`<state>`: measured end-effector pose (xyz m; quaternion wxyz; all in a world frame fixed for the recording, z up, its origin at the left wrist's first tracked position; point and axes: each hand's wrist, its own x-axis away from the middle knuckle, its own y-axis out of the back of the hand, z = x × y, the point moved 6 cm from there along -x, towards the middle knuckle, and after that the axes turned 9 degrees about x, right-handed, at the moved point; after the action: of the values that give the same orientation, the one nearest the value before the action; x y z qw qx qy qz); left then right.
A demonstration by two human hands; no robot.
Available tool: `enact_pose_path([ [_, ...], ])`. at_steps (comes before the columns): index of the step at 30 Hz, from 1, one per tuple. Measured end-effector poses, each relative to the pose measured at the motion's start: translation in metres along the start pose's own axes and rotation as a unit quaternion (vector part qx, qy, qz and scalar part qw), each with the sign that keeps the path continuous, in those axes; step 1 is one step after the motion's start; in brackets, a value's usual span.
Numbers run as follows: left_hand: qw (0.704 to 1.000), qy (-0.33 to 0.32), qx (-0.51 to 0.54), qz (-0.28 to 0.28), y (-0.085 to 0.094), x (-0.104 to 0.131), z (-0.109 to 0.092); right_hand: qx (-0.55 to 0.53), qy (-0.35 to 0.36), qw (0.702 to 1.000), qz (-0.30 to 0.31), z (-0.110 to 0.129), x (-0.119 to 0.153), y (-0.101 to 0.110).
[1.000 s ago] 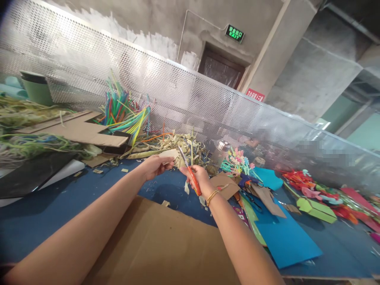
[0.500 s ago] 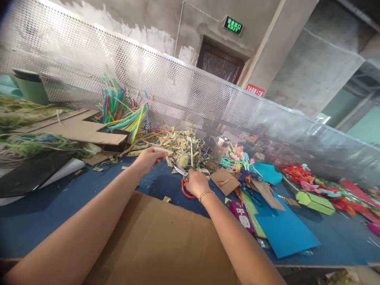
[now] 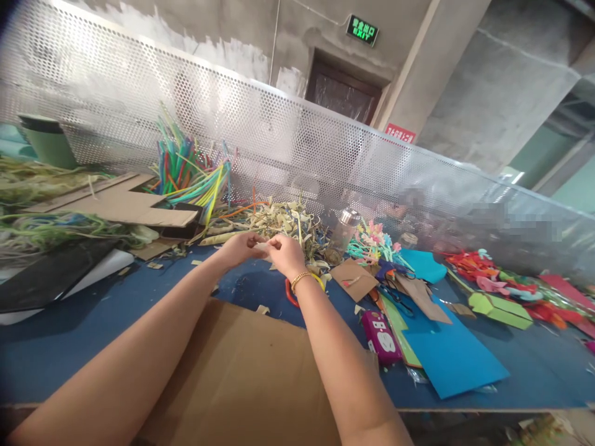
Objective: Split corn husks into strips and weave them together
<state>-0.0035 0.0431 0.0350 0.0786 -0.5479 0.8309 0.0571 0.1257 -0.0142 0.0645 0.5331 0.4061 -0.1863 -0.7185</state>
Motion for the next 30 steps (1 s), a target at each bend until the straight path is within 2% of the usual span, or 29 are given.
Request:
enact_pose_path([
  [4, 0.998, 0.009, 0.052, 0.021, -0.001, 0.002, -0.005, -0.111, -0.071, 0.989, -0.064, -0.026, -0.001, 0.001],
  [8, 0.991, 0.04, 0.124, 0.008, -0.006, 0.007, -0.008, -0.131, -0.104, 0.979, -0.115, -0.04, 0.004, 0.001],
  [11, 0.985, 0.086, 0.146, -0.007, -0.012, 0.012, -0.004, -0.115, -0.095, 0.976, -0.159, -0.038, 0.007, 0.003],
  [13, 0.984, 0.105, 0.146, 0.009, -0.019, 0.014, 0.0, -0.094, -0.07, 0.977, -0.18, -0.032, 0.009, 0.004],
  [15, 0.985, 0.094, 0.14, 0.033, -0.024, 0.014, 0.002, -0.085, -0.052, 0.976, -0.193, -0.028, 0.011, 0.004],
  [18, 0.988, 0.067, 0.132, 0.041, -0.025, 0.011, 0.007, -0.116, -0.065, 0.972, -0.194, -0.029, 0.012, 0.002],
  [20, 0.989, 0.057, 0.134, 0.021, -0.02, 0.007, 0.009, -0.164, -0.088, 0.967, -0.174, -0.032, 0.011, 0.0],
  [22, 0.984, 0.036, 0.17, -0.037, -0.006, 0.002, 0.006, -0.209, -0.108, 0.959, -0.157, -0.034, 0.01, 0.0],
  [24, 0.96, -0.003, 0.261, -0.104, 0.013, 0.0, -0.004, -0.198, -0.092, 0.963, -0.156, -0.028, 0.01, 0.006],
  [25, 0.938, -0.028, 0.325, -0.115, 0.023, 0.0, -0.011, -0.17, -0.069, 0.972, -0.145, -0.022, 0.011, 0.007],
  [26, 0.911, -0.05, 0.392, -0.114, 0.031, 0.001, -0.019, -0.134, -0.039, 0.983, -0.117, -0.014, 0.012, 0.006],
  [28, 0.855, -0.078, 0.507, -0.08, 0.045, 0.005, -0.036, -0.061, 0.029, 0.998, -0.003, 0.006, 0.015, -0.006],
  [30, 0.81, -0.109, 0.574, -0.052, 0.057, 0.013, -0.05, 0.006, 0.082, 0.989, 0.124, 0.025, 0.024, -0.027],
])
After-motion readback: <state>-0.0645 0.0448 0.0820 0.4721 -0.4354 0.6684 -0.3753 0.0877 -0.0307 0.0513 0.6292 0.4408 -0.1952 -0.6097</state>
